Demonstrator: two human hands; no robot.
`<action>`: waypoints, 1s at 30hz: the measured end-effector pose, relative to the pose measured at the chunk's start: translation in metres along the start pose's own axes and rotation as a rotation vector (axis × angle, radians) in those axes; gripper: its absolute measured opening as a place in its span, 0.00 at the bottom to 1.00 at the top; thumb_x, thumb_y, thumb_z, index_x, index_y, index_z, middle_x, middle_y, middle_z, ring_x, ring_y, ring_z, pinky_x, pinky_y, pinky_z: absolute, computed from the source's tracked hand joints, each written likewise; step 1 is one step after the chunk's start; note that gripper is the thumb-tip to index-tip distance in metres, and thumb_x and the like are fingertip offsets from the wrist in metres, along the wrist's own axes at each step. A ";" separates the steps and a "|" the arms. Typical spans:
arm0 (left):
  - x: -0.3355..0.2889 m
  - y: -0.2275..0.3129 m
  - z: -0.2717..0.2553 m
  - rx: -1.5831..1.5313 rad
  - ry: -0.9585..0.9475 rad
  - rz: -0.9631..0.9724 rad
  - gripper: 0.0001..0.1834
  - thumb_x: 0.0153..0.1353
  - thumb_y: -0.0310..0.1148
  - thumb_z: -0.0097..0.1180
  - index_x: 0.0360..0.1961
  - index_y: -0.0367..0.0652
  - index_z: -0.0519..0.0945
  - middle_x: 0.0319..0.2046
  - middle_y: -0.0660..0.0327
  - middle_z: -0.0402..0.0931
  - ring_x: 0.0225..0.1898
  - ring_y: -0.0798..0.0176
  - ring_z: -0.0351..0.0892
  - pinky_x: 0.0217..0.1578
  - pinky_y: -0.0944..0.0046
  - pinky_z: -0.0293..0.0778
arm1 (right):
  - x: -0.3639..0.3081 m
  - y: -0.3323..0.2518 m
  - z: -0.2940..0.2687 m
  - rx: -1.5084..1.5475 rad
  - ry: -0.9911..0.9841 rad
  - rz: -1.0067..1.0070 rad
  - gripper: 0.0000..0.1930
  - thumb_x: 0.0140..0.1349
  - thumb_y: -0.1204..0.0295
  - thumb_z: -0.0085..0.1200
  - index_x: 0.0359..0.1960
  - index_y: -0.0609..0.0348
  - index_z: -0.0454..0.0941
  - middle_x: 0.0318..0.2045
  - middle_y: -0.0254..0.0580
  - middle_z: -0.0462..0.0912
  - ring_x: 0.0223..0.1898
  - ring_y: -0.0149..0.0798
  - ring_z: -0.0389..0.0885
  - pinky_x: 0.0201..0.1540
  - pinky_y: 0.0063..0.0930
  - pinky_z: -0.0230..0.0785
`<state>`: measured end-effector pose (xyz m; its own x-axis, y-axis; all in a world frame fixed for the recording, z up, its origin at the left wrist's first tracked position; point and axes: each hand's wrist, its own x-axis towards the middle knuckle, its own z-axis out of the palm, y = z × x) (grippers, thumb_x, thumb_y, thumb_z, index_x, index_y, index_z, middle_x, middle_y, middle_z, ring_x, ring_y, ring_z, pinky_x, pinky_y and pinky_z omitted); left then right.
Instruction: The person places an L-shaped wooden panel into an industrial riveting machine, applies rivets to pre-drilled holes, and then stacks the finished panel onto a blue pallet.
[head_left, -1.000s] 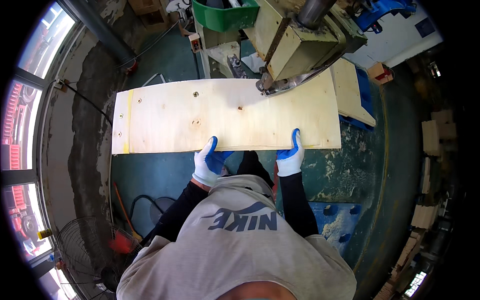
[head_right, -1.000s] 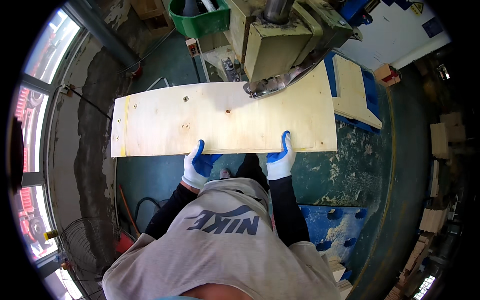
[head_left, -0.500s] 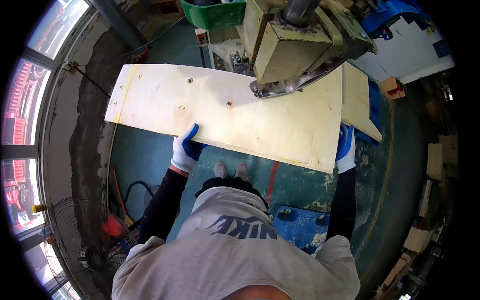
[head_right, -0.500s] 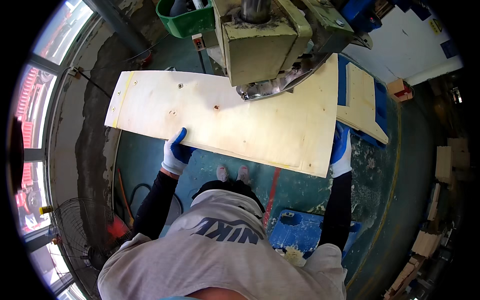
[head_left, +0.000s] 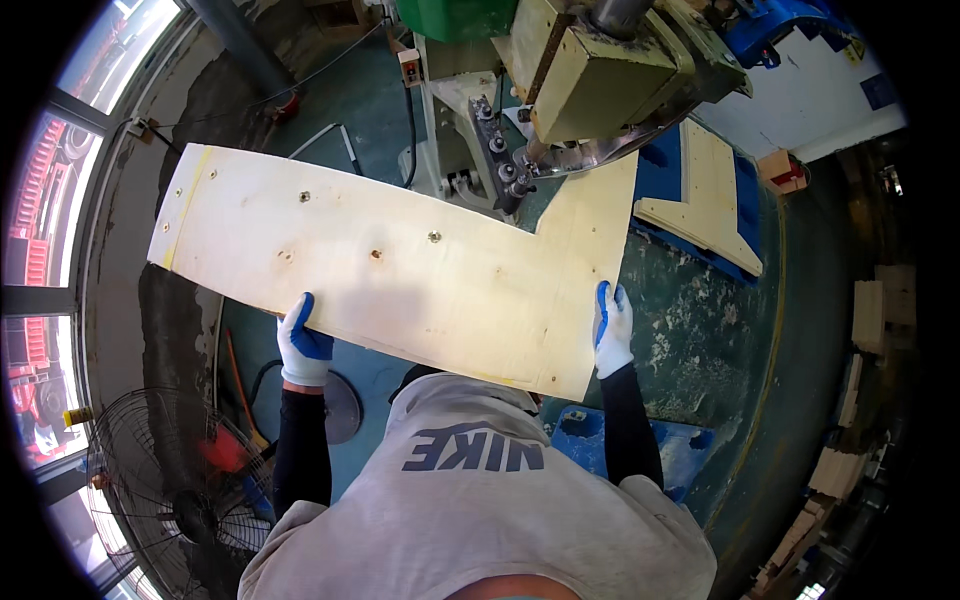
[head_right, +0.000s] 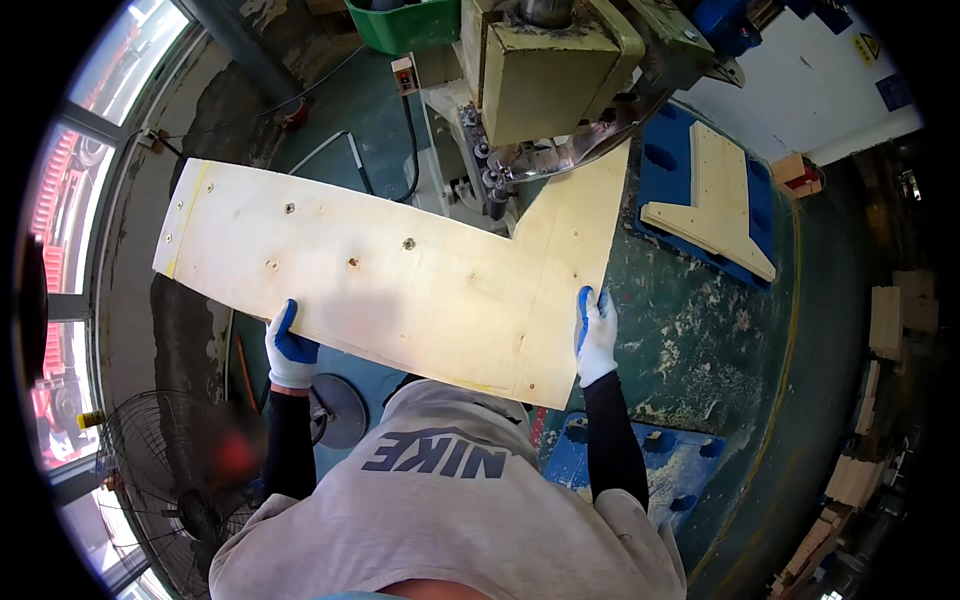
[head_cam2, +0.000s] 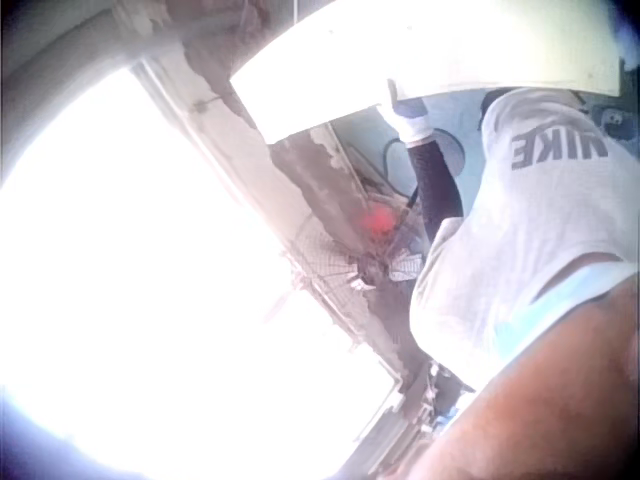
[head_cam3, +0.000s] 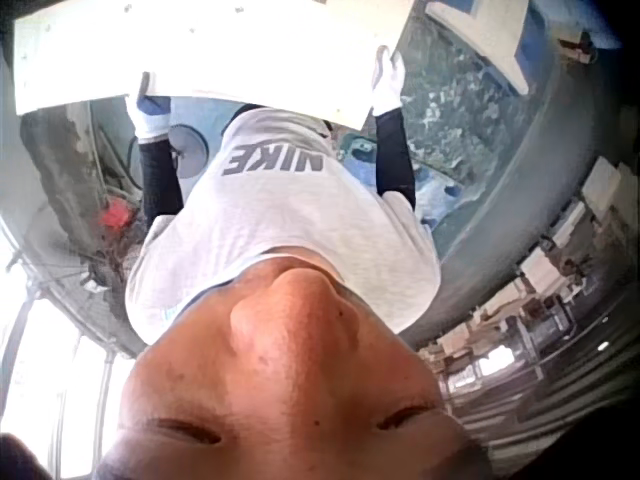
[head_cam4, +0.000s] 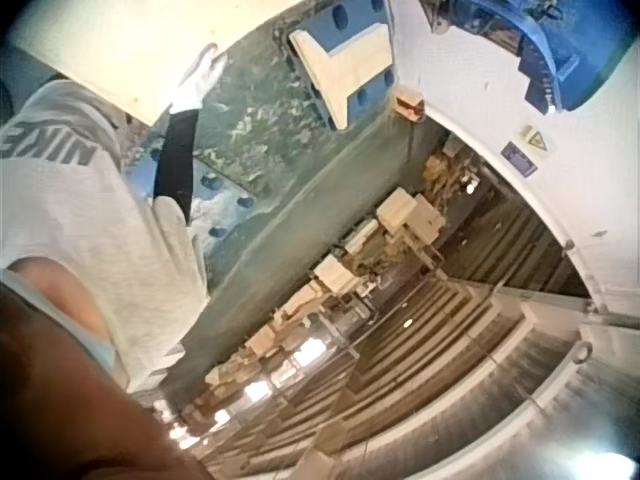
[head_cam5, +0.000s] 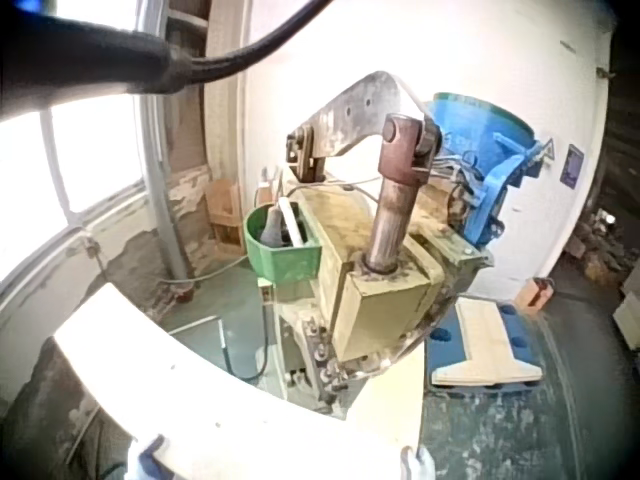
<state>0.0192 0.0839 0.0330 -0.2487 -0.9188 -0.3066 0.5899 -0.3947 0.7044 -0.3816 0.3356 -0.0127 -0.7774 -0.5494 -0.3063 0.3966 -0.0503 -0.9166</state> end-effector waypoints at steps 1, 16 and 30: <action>-0.001 0.009 -0.006 0.015 0.012 0.005 0.24 0.66 0.24 0.54 0.63 0.41 0.69 0.53 0.56 0.77 0.54 0.56 0.79 0.57 0.53 0.77 | -0.003 -0.003 0.015 0.008 -0.024 -0.006 0.14 0.74 0.70 0.51 0.55 0.65 0.73 0.52 0.38 0.80 0.53 0.30 0.78 0.59 0.25 0.68; 0.038 0.041 -0.032 -0.076 -0.003 0.062 0.23 0.70 0.33 0.54 0.64 0.41 0.70 0.56 0.56 0.77 0.57 0.55 0.78 0.60 0.50 0.73 | 0.017 -0.004 0.111 0.002 -0.132 -0.102 0.13 0.74 0.69 0.52 0.53 0.65 0.75 0.48 0.36 0.80 0.48 0.27 0.77 0.54 0.22 0.68; 0.080 0.025 -0.059 0.034 0.080 0.110 0.29 0.67 0.25 0.56 0.68 0.44 0.65 0.60 0.55 0.73 0.58 0.52 0.76 0.61 0.49 0.75 | 0.032 -0.005 0.129 0.005 -0.175 -0.001 0.14 0.74 0.68 0.51 0.55 0.63 0.73 0.50 0.38 0.80 0.50 0.28 0.76 0.56 0.25 0.67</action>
<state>0.0592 0.0009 -0.0114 -0.1216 -0.9536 -0.2753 0.5832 -0.2931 0.7576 -0.3457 0.2105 0.0148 -0.6808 -0.6864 -0.2554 0.3985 -0.0546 -0.9155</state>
